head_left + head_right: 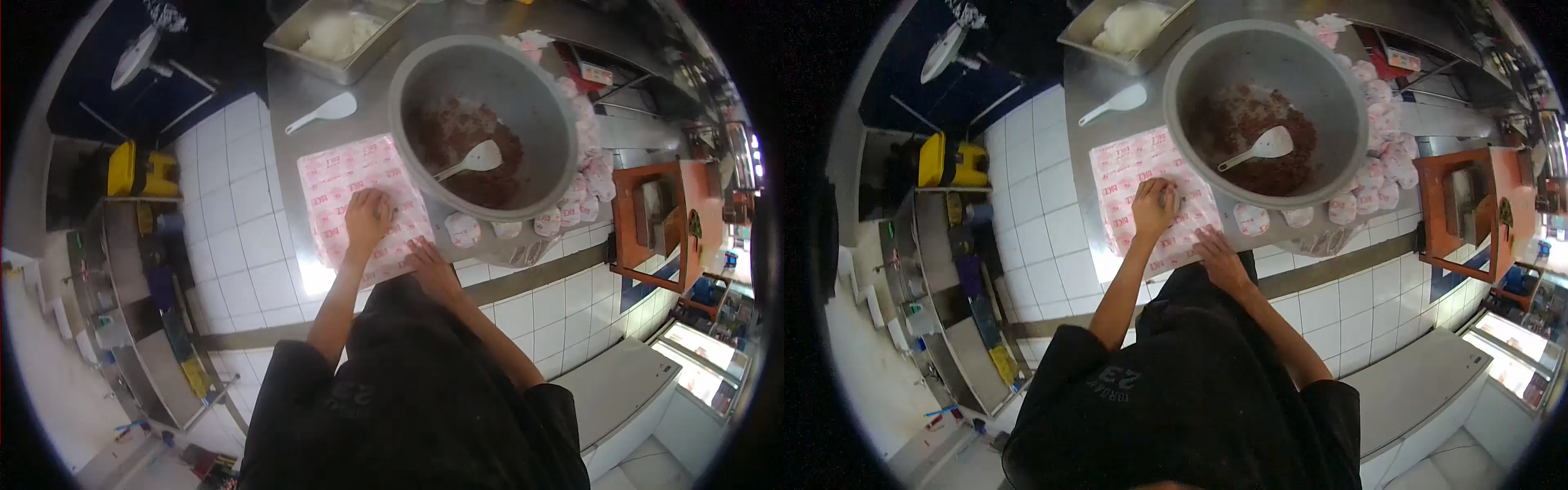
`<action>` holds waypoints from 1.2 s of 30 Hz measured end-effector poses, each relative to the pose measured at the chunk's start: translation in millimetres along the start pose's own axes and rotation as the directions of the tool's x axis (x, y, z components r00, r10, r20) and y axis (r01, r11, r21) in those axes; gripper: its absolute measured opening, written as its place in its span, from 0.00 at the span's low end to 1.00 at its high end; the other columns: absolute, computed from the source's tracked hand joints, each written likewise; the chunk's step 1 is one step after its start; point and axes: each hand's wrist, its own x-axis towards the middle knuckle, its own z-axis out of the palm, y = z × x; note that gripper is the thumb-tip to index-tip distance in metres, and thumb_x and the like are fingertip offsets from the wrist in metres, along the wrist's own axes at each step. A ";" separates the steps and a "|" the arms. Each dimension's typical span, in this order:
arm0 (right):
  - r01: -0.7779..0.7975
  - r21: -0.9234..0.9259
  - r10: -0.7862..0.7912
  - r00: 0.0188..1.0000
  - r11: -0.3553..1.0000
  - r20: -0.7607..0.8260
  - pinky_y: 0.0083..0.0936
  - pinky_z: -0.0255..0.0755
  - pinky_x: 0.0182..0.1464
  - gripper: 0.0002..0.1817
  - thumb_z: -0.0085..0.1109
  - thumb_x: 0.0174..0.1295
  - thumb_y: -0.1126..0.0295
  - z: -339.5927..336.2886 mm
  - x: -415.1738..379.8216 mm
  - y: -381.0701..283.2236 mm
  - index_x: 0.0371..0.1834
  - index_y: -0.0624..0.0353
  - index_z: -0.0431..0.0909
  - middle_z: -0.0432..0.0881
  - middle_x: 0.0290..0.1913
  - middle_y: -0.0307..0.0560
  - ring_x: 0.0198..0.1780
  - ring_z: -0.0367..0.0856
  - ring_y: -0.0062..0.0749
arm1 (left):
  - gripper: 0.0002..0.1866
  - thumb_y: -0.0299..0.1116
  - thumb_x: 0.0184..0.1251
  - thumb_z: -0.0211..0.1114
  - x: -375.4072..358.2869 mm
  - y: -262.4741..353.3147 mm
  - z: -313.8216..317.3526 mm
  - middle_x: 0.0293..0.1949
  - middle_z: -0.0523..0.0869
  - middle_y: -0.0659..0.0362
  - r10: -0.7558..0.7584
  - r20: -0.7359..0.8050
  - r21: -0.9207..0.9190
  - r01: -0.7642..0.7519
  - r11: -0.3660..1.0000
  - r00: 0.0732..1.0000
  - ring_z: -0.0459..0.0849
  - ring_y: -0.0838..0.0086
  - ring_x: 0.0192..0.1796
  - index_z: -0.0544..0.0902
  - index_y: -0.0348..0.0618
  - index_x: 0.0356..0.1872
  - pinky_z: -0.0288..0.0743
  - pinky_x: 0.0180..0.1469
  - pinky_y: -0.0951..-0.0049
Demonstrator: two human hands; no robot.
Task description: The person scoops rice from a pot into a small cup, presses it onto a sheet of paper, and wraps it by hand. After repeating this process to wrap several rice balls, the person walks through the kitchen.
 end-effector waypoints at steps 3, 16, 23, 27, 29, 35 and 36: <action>0.019 0.036 -0.018 0.999 0.999 -0.031 0.47 0.53 0.80 0.23 0.62 0.58 0.75 -13.1 -0.2 -5.4 0.59 0.60 0.75 0.67 0.74 0.54 0.79 0.57 0.54 | 0.22 0.31 0.51 0.72 -15.2 21.7 -23.3 0.54 0.81 0.51 0.063 0.144 0.090 -0.077 0.993 0.987 0.76 0.48 0.58 0.82 0.45 0.50 0.74 0.59 0.52; 0.098 0.242 -0.110 0.993 0.965 0.038 0.47 0.64 0.71 0.17 0.59 0.63 0.70 -49.1 2.1 19.9 0.55 0.58 0.82 0.80 0.62 0.55 0.67 0.74 0.52 | 0.41 0.47 0.50 0.77 23.7 145.5 -110.0 0.60 0.79 0.45 -0.370 0.028 0.318 0.343 0.884 0.929 0.81 0.42 0.55 0.70 0.51 0.67 0.77 0.56 0.47; -0.025 0.506 -0.023 0.996 0.862 0.089 0.38 0.76 0.55 0.08 0.63 0.64 0.67 -106.8 -19.2 35.9 0.44 0.55 0.83 0.89 0.41 0.49 0.44 0.88 0.47 | 0.35 0.50 0.62 0.72 108.6 267.8 -81.9 0.54 0.83 0.43 -0.039 -0.158 0.017 0.043 0.999 0.987 0.84 0.47 0.52 0.72 0.36 0.63 0.76 0.56 0.52; 0.000 0.534 -0.033 0.998 0.846 0.052 0.29 0.82 0.46 0.09 0.62 0.66 0.71 -127.6 -32.1 48.1 0.47 0.59 0.83 0.88 0.39 0.50 0.41 0.90 0.36 | 0.35 0.56 0.64 0.68 146.2 260.3 -14.6 0.56 0.82 0.44 -0.103 0.189 0.227 0.058 0.972 0.977 0.82 0.49 0.58 0.72 0.46 0.66 0.74 0.60 0.51; -0.014 0.563 -0.011 0.999 0.826 0.042 0.29 0.81 0.45 0.09 0.62 0.66 0.71 -134.8 -44.3 55.5 0.47 0.60 0.83 0.89 0.38 0.49 0.41 0.89 0.35 | 0.33 0.55 0.65 0.67 142.1 255.6 0.4 0.55 0.82 0.45 -0.044 0.159 0.298 -0.005 0.955 0.986 0.83 0.49 0.56 0.72 0.47 0.65 0.74 0.60 0.51; -0.055 0.643 0.070 0.998 0.764 0.003 0.31 0.81 0.44 0.09 0.63 0.65 0.71 -161.4 -58.2 69.0 0.47 0.60 0.83 0.89 0.37 0.50 0.40 0.89 0.36 | 0.15 0.38 0.69 0.66 76.9 307.8 -6.6 0.46 0.87 0.51 0.079 -0.079 -0.160 -0.090 0.983 0.994 0.86 0.55 0.46 0.83 0.43 0.53 0.79 0.50 0.60; -0.032 0.605 0.035 0.999 0.796 0.006 0.33 0.81 0.45 0.09 0.62 0.65 0.71 -162.2 -58.9 66.6 0.47 0.60 0.83 0.88 0.37 0.50 0.39 0.88 0.40 | 0.13 0.36 0.69 0.67 52.0 315.3 -6.0 0.42 0.87 0.51 -0.059 -0.100 -0.259 0.031 0.965 0.993 0.87 0.58 0.43 0.84 0.41 0.49 0.80 0.47 0.64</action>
